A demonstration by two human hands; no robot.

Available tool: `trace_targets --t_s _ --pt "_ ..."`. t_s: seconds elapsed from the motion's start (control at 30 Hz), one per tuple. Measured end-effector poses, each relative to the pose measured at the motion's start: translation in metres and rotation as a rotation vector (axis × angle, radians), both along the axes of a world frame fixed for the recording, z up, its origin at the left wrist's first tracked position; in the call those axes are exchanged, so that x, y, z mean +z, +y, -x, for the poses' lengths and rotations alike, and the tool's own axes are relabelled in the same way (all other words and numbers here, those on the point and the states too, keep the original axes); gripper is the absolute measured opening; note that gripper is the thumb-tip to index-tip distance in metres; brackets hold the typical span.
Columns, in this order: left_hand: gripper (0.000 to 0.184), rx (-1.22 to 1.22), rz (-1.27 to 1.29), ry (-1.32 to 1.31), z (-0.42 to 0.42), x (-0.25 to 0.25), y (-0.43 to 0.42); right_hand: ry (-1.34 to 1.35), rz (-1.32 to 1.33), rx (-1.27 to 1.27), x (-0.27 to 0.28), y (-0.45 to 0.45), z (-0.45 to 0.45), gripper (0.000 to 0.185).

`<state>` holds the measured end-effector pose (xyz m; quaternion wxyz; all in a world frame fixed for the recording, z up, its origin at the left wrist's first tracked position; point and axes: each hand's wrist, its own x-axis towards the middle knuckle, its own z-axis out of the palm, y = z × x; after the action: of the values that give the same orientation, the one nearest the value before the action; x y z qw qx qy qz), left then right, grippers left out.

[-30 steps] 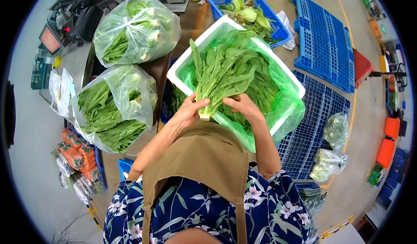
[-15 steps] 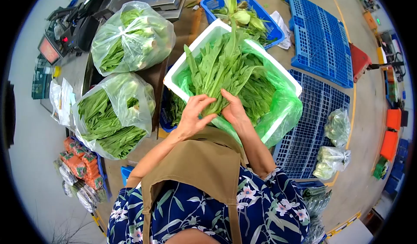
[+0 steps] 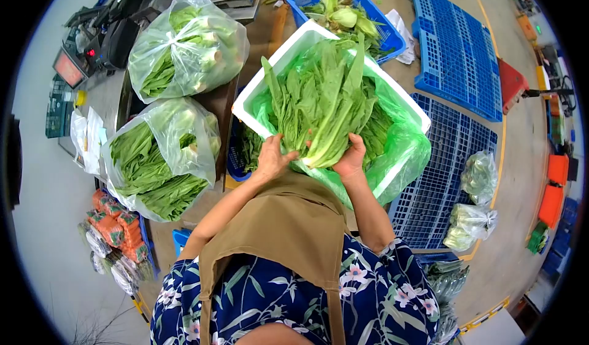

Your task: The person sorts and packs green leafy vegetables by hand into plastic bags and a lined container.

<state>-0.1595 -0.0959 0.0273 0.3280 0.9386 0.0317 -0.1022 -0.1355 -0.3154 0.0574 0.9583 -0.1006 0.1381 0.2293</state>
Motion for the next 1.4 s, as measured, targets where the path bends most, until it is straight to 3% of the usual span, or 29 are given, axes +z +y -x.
trace_targets --t_s 0.07,0.17,0.2,0.27,0.37,0.4,0.53,0.63,0.77,0.83,0.93,0.97,1.03,1.2,1.4 --pt "0.062 -0.029 -0.066 0.022 -0.002 0.001 -0.01 0.037 0.018 -0.076 -0.006 -0.003 0.002 0.076" --pt "0.057 -0.051 -0.154 -0.178 -0.006 0.002 -0.018 -0.091 -0.17 -0.02 -0.021 -0.014 0.008 0.072" --pt "0.054 -0.064 0.001 -0.152 -0.011 0.006 -0.02 -0.028 -0.094 -0.154 -0.017 -0.011 0.01 0.068" --pt "0.05 -0.09 0.308 -0.095 -0.029 0.028 -0.024 -0.072 -0.162 -0.166 -0.019 -0.01 0.011 0.066" --pt "0.043 0.05 1.01 0.278 -0.048 0.09 -0.039 -0.08 -0.101 -0.077 -0.035 -0.012 0.012 0.07" --pt "0.042 0.081 1.04 0.363 -0.052 0.095 -0.045 -0.027 -0.101 -0.055 -0.03 -0.009 0.011 0.071" --pt "0.033 0.166 0.935 0.227 -0.058 0.076 -0.047 0.095 -0.012 -0.04 -0.038 0.0 0.004 0.073" --pt "0.022 0.522 1.597 0.384 -0.055 0.082 -0.045 0.214 0.004 -0.159 -0.038 0.009 -0.002 0.06" --pt "0.022 0.296 1.871 0.22 -0.06 0.072 -0.012 0.232 0.033 -0.278 -0.035 0.01 -0.003 0.051" --pt "0.024 0.301 1.605 0.365 -0.063 0.082 -0.004 0.246 0.016 -0.339 -0.025 0.008 -0.005 0.049" --pt "0.033 0.285 1.055 0.579 -0.053 0.08 -0.01 0.2 0.083 -0.187 -0.017 0.007 -0.005 0.053" --pt "0.038 0.222 0.994 0.616 -0.049 0.076 -0.018 0.181 0.11 -0.125 -0.014 0.008 -0.008 0.055" --pt "0.036 0.211 0.993 0.574 -0.046 0.071 -0.029 0.158 0.236 -0.114 -0.024 0.017 -0.008 0.053" --pt "0.018 0.676 1.459 0.51 -0.049 0.064 -0.021 0.108 0.141 -0.041 -0.008 0.027 -0.012 0.054" --pt "0.01 0.776 1.773 0.338 -0.033 0.072 -0.012 0.279 0.123 -0.167 -0.021 0.04 -0.013 0.05"
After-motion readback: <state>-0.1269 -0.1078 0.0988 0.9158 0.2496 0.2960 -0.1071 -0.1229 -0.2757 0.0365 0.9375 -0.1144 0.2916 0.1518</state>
